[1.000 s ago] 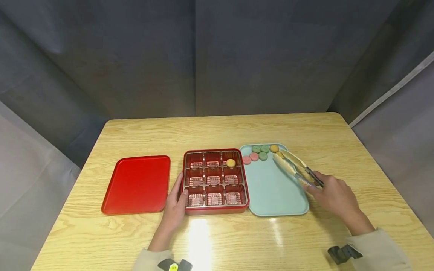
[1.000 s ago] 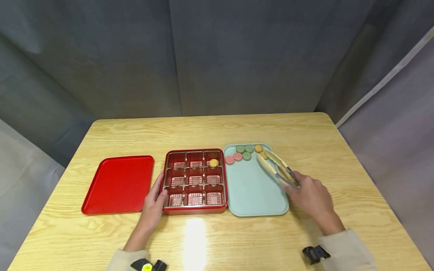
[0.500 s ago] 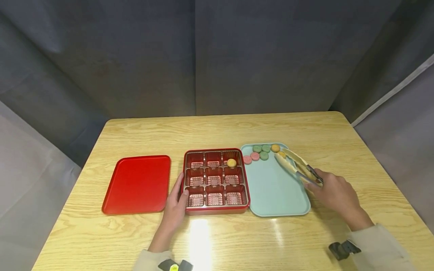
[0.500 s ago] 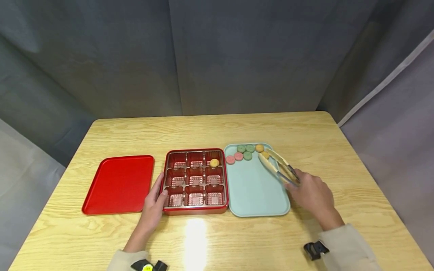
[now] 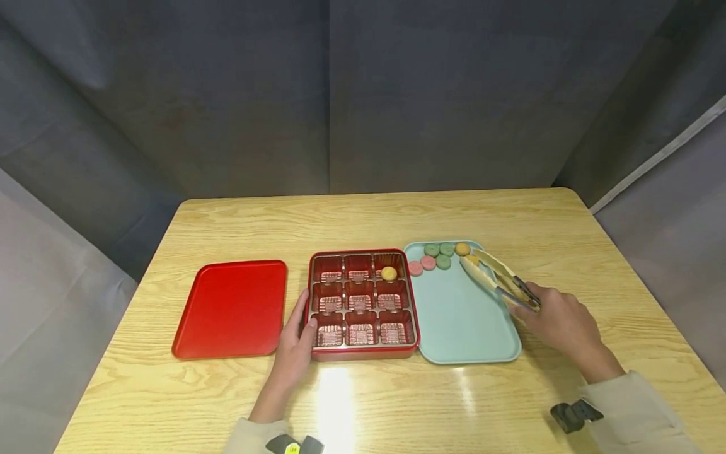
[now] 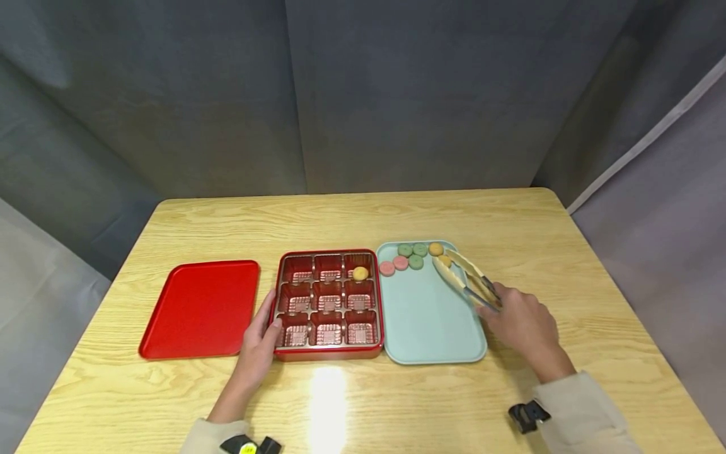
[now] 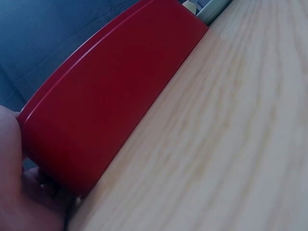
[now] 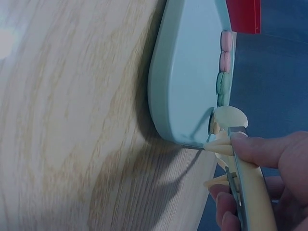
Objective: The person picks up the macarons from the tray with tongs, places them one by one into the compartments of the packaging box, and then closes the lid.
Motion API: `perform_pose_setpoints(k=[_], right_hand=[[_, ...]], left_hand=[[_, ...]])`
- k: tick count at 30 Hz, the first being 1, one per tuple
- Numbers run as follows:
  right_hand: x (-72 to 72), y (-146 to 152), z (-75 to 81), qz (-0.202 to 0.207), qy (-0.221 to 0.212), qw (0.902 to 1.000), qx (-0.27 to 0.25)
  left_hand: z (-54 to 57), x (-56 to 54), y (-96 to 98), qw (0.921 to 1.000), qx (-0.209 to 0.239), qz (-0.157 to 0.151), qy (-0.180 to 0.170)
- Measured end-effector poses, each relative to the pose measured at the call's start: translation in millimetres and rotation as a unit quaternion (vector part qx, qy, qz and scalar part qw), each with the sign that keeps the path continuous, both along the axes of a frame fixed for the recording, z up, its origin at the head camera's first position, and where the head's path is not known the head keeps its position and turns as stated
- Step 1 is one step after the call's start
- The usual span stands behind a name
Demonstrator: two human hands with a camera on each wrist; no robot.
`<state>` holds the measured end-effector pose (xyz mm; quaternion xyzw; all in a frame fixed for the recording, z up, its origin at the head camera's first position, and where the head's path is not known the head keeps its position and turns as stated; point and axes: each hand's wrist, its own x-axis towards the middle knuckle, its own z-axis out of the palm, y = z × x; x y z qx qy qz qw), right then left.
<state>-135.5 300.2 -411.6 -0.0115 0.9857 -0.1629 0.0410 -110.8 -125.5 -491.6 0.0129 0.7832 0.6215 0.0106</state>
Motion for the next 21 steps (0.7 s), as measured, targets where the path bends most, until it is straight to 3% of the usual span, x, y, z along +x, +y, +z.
perform_pose_setpoints(k=[11,21], right_hand=[[2.3,-1.3,3.7,0.006,0.01,0.9999,-0.012],[6.9,-14.9,18.4,0.012,0.032,0.9989,-0.031]], left_hand=[[-0.3,0.8,0.3,0.9998,-0.018,0.003,0.011],[-0.2,0.9,0.3,0.9998,-0.014,0.004,0.012]])
